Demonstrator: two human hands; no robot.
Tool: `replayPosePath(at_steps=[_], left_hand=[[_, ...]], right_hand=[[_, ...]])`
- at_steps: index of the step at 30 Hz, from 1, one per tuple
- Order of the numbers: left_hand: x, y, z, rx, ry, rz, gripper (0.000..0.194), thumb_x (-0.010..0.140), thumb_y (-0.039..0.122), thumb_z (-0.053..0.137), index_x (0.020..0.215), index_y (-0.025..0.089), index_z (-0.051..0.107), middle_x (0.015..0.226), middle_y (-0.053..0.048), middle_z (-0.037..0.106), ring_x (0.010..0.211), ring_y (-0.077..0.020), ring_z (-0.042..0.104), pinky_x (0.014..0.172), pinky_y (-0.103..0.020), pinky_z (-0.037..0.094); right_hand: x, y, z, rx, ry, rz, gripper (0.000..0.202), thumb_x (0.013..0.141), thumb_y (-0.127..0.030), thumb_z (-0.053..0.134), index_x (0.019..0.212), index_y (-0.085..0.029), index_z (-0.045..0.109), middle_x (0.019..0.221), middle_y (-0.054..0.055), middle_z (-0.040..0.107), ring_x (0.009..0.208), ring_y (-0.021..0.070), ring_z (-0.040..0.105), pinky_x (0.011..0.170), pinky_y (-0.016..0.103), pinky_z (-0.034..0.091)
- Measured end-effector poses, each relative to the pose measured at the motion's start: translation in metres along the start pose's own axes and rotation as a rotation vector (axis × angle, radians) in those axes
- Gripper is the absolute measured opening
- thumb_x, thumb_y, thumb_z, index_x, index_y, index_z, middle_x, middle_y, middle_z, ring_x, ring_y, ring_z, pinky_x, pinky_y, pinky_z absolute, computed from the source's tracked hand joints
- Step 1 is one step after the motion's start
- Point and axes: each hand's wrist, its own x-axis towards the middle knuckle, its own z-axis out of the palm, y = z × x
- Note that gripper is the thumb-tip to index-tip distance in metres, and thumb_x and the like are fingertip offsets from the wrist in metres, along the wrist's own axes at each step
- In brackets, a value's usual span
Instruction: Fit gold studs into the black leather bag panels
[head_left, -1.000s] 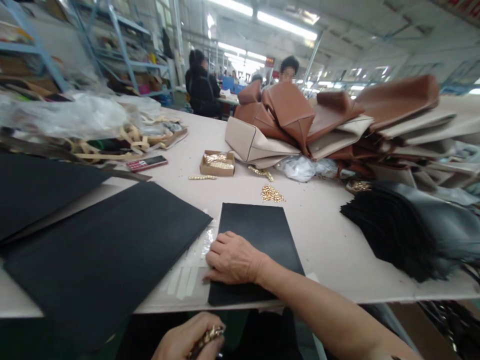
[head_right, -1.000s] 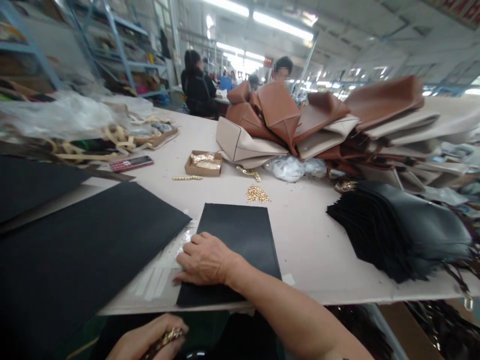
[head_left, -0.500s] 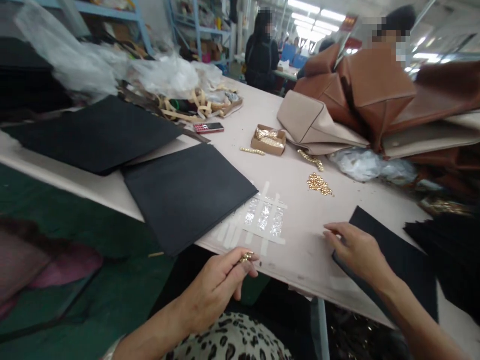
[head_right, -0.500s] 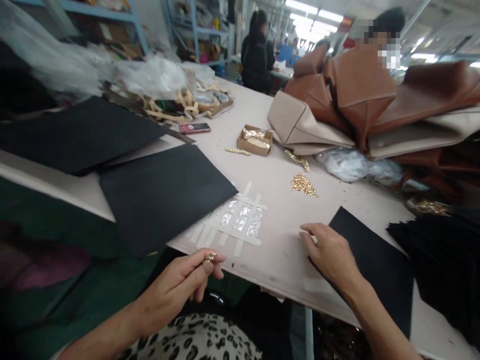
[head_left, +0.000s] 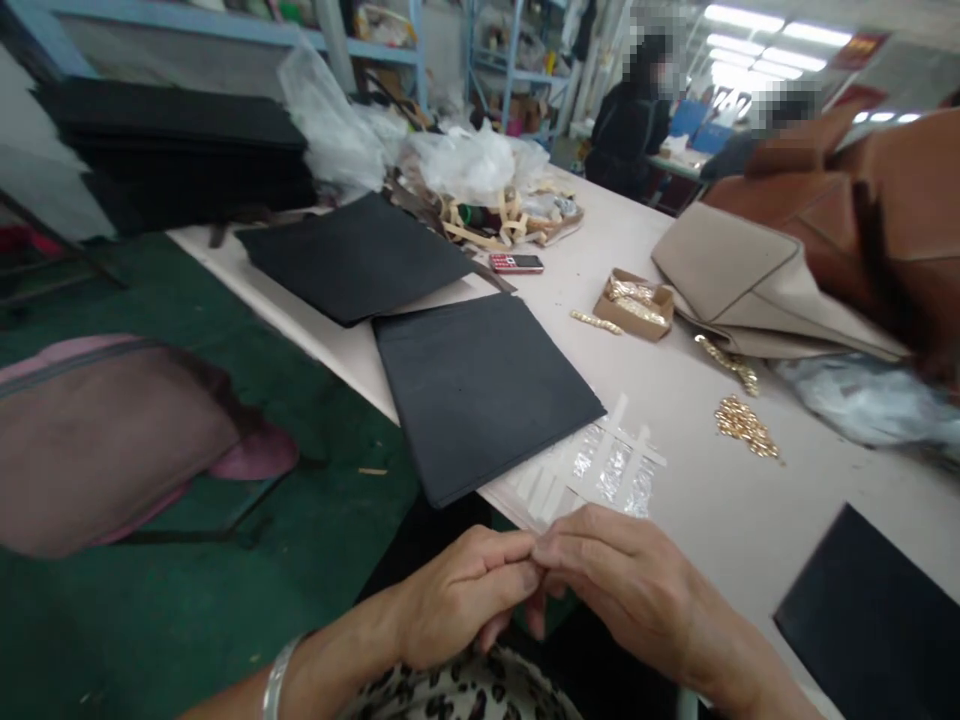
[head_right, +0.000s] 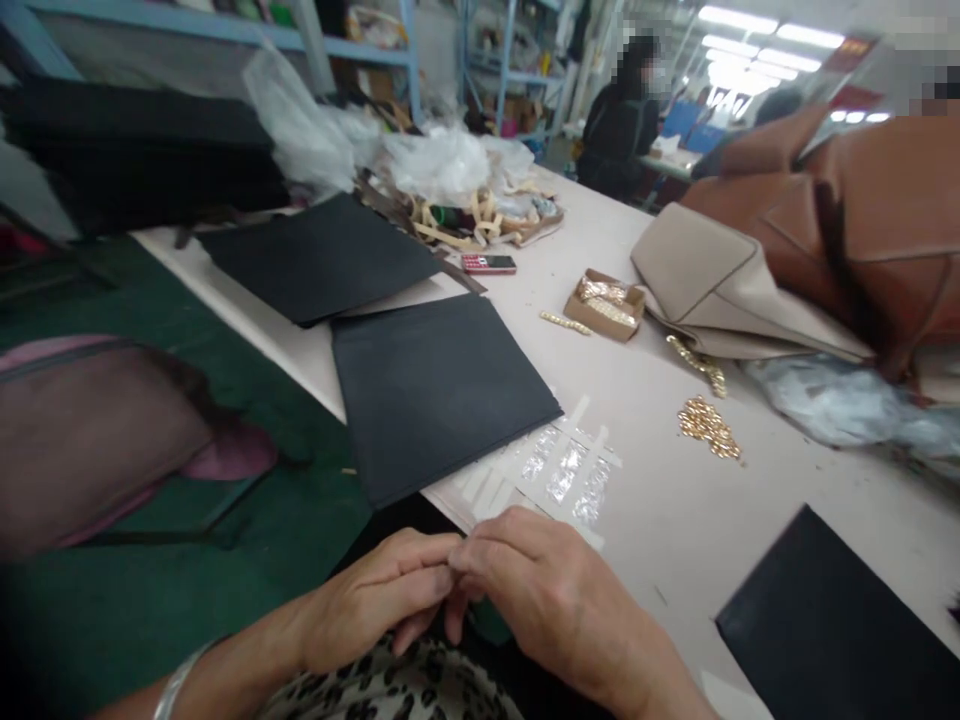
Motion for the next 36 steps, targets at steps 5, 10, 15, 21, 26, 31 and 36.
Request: replayPosePath(at_steps=[5,10,15,21,26,31,36], left_hand=[[-0.018,0.000,-0.014,-0.150,0.049,-0.002,0.039,0.096,0.046,0.043,0.099,0.014,0.066,0.077,-0.007,0.070,0.042,-0.0057,0.042,0.041,-0.017,0.032],[-0.035,0.002,-0.025,-0.406,0.255,0.002,0.037,0.083,0.052,0.064,0.086,0.015,0.067,0.059,-0.001,0.063,0.037,-0.0037,0.032,0.036,-0.017,0.021],[-0.045,0.000,-0.039,-0.473,0.643,0.062,0.028,0.084,0.045,0.068,0.093,0.019,0.066,0.043,0.010,0.042,0.037,-0.0038,0.027,0.038,-0.017,0.017],[-0.043,-0.009,-0.065,-0.521,1.097,0.007,0.034,0.077,0.041,0.073,0.101,0.016,0.068,0.076,0.003,0.061,0.038,0.0007,0.027,0.037,-0.017,0.018],[-0.040,-0.019,-0.068,-0.494,1.107,-0.053,0.039,0.078,0.045,0.072,0.104,0.017,0.066,0.083,0.000,0.064,0.039,0.0007,0.027,0.037,-0.017,0.017],[-0.039,-0.026,-0.049,-0.563,1.116,-0.061,0.031,0.073,0.041,0.079,0.091,0.022,0.063,0.064,0.010,0.048,0.039,-0.0008,0.025,0.035,-0.015,0.018],[-0.032,-0.030,-0.014,-0.657,0.969,-0.026,0.030,0.070,0.032,0.082,0.094,0.022,0.068,0.065,0.006,0.056,0.044,-0.0037,0.036,0.046,-0.016,0.039]], right_hand=[[0.028,0.007,0.013,0.196,0.002,0.047,0.009,0.096,-0.016,0.057,0.099,-0.019,0.066,0.085,0.002,0.071,0.077,0.0110,0.066,0.070,0.023,0.051],[0.077,0.007,0.024,0.161,0.145,0.182,0.005,0.087,-0.018,0.067,0.083,-0.021,0.069,0.073,-0.003,0.073,0.063,0.0085,0.066,0.060,0.017,0.048],[0.133,0.037,0.026,-0.057,0.236,0.267,0.007,0.084,-0.022,0.067,0.079,-0.019,0.070,0.065,-0.003,0.070,0.055,0.0100,0.063,0.056,0.020,0.046],[0.172,0.094,0.031,-0.233,0.305,0.215,0.011,0.088,-0.023,0.062,0.093,-0.021,0.072,0.084,0.001,0.075,0.072,0.0162,0.068,0.071,0.027,0.051],[0.152,0.095,0.039,-0.349,0.127,0.105,0.014,0.095,-0.022,0.055,0.092,-0.022,0.069,0.091,0.003,0.074,0.087,0.0200,0.066,0.084,0.032,0.049],[0.104,0.073,0.036,-0.198,0.075,0.211,0.011,0.095,-0.023,0.057,0.093,-0.023,0.068,0.089,-0.001,0.072,0.085,0.0153,0.066,0.079,0.026,0.048],[0.063,0.060,0.043,-0.033,0.093,0.397,0.011,0.095,-0.026,0.059,0.094,-0.025,0.069,0.090,-0.002,0.073,0.083,0.0141,0.067,0.076,0.026,0.048]])
